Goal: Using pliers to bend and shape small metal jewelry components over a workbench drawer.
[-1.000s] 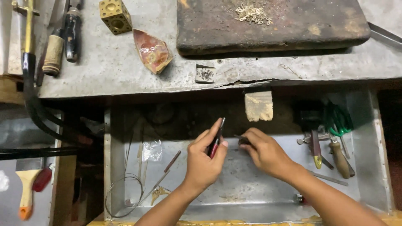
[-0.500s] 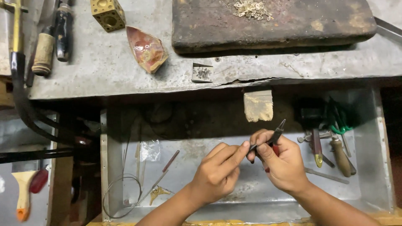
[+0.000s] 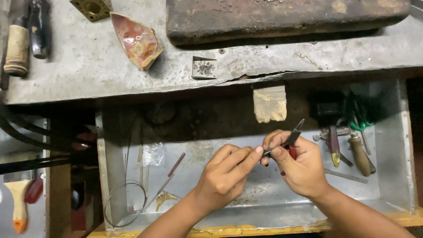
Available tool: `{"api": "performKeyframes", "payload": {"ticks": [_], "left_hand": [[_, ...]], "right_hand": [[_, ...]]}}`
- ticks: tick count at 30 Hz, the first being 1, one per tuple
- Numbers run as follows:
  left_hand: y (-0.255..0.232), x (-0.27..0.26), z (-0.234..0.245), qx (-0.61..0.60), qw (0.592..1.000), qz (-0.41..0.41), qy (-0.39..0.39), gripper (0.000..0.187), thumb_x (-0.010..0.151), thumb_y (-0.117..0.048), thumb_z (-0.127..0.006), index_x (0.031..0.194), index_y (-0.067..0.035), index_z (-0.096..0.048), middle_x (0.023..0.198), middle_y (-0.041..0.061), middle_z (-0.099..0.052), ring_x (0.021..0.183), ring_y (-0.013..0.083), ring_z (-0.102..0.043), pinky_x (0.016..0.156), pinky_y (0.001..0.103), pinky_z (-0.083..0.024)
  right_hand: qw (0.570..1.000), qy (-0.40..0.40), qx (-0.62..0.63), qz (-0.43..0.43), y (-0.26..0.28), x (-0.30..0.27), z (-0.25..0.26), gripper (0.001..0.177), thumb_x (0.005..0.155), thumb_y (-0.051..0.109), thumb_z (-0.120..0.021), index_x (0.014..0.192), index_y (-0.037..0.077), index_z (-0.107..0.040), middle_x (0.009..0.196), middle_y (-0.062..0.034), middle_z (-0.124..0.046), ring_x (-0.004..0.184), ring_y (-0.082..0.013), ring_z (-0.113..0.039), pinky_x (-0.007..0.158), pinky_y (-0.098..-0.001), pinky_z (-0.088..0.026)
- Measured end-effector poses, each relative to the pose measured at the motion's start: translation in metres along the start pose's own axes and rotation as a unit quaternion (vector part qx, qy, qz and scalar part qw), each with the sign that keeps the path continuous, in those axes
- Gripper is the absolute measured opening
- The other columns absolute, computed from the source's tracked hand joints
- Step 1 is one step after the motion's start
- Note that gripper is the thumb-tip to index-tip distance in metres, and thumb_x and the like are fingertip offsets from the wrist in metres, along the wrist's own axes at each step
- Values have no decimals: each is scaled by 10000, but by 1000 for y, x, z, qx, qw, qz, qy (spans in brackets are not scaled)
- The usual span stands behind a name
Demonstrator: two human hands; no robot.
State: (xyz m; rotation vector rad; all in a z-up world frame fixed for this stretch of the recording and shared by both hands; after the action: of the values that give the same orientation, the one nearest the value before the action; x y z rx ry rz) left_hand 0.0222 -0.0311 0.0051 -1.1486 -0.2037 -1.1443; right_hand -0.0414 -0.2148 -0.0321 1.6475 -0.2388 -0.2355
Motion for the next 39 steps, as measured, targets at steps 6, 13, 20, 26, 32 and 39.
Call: {"api": "performKeyframes", "payload": {"ticks": [6, 13, 20, 26, 32, 39], "left_hand": [[4, -16, -13, -137, 983, 116, -30, 599, 902, 179, -525, 1453, -55, -555, 901, 113, -615, 652, 200, -449, 627, 295, -452], [1, -13, -12, -221, 963, 156, -15, 535, 939, 152, -537, 1442, -30, -541, 1003, 158, -691, 831, 235, -684, 837, 305, -629], [1, -12, -12, -210, 967, 147, -8, 565, 941, 153, -505, 1464, -60, -527, 1031, 146, -710, 814, 215, -649, 802, 299, -618], [2, -14, -12, -202, 969, 143, -7, 559, 952, 149, -511, 1467, -66, -528, 995, 134, -692, 810, 218, -648, 788, 299, -606], [4, -17, -14, -165, 980, 113, -13, 587, 950, 158, -509, 1490, -72, -513, 926, 123, -620, 742, 220, -556, 716, 311, -528], [0, -18, -9, -47, 999, 4, -27, 377, 1120, -16, -498, 1495, -59, -492, 893, 83, -616, 715, 227, -469, 688, 322, -474]], "right_hand": [[997, 28, 58, 34, 1, -1, -1, 156, 958, 127, -680, 1009, 0, -606, 930, -189, -643, 688, -241, -695, 693, -326, -636], [997, 38, 26, 59, 10, 0, -2, 133, 956, 127, -676, 966, 4, -628, 900, -162, -635, 672, -223, -692, 665, -293, -657], [996, 38, 43, 61, 8, 0, -2, 129, 976, 121, -652, 966, -4, -623, 902, -169, -627, 710, -221, -670, 664, -289, -653], [996, 43, 33, 70, 11, 0, -2, 111, 977, 109, -646, 970, -1, -627, 900, -168, -629, 705, -220, -674, 662, -282, -660], [992, 50, -77, 84, 27, -1, -2, 170, 957, 146, -645, 1055, 23, -581, 927, -127, -605, 735, -164, -585, 648, -240, -519], [883, 111, -353, 290, 52, 3, -13, 294, 953, -124, -517, 1234, -93, -597, 1033, -224, -670, 898, -302, -673, 781, -324, -593]]}}
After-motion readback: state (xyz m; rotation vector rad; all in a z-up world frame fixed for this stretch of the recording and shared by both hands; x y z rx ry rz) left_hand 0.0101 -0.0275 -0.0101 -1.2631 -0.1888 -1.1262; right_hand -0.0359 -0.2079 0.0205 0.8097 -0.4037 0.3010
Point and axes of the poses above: each hand's wrist, its own x-axis towards the middle knuckle, its own z-axis out of the back of the hand, y = z × x, the point moved 3 cm from there along x, towards the middle knuckle
